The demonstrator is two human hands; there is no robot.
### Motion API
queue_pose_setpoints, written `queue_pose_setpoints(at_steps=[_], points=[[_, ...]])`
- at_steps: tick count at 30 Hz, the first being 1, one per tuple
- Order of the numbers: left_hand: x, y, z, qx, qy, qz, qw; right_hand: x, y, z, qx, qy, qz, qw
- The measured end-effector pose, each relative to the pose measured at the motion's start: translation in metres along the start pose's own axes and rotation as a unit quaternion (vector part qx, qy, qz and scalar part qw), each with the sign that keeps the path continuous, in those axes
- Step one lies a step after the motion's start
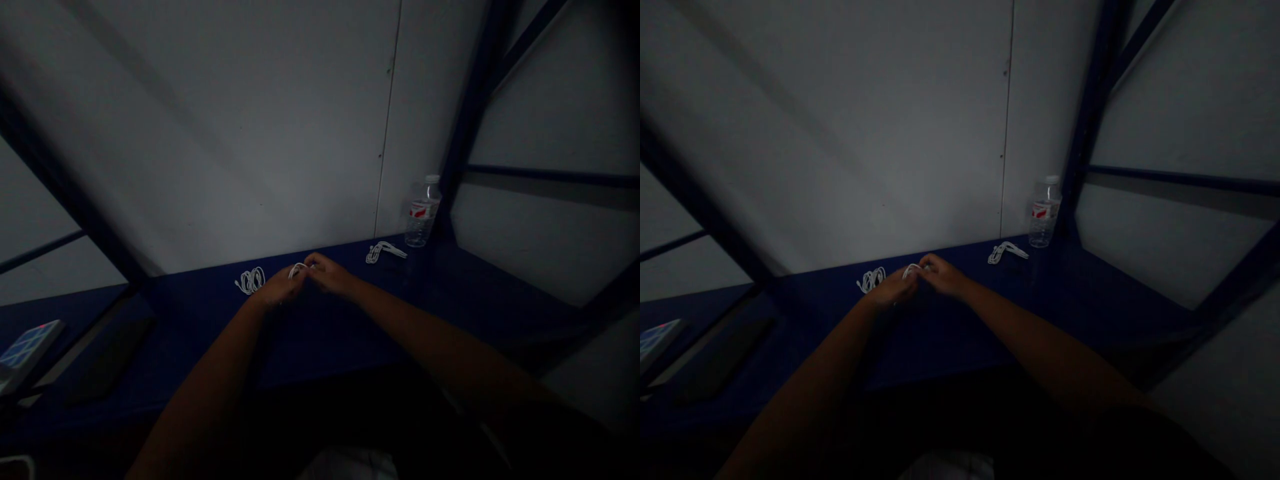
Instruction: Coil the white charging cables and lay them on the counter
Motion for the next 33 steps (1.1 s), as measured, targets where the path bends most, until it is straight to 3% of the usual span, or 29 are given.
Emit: queue_pose_setpoints(at_steps=[3,6,12,18,23,26,29,33], points=[[0.001,0.001,-0.004,-0.007,0.029,-0.073,0.997,0.002,0.002,-0.004,-0.057,-0.024,-0.085,0.994],[0.003,0.004,-0.003,-0.004,0.015,-0.131,0.991,0.001,0.003,-0.007,-0.101,-0.029,-0.091,0.990],[0.014,0.004,-0.007,-0.069,-0.158,-0.171,0.970,0.000,0.006,-0.019,-0.148,-0.051,-0.074,0.985],[0.040,0.000,-0.007,-0.122,-0.216,-0.265,0.932,-0.003,0.007,-0.011,0.037,-0.033,-0.039,0.998],[0.051,-0.002,-0.006,-0.141,-0.248,-0.307,0.908,-0.008,0.005,-0.014,0.068,-0.127,0.051,0.988],[0.053,-0.002,-0.007,-0.141,-0.259,-0.314,0.903,-0.008,0.003,-0.013,0.082,-0.226,0.053,0.969],[0.053,-0.003,-0.009,-0.140,-0.258,-0.316,0.902,-0.004,-0.002,-0.004,0.099,-0.378,0.005,0.921],[0.046,-0.002,-0.010,-0.092,-0.205,-0.268,0.937,0.000,-0.006,0.007,0.083,-0.494,-0.013,0.866]])
Point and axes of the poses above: each hand's wrist, its own y-axis towards the middle knuckle, its own x-axis out of the back of the hand, z = x × y, the point moved 4 cm from there along y, towards the middle knuckle, and after that the axes turned 6 degrees about z, right-handed, at the moved point
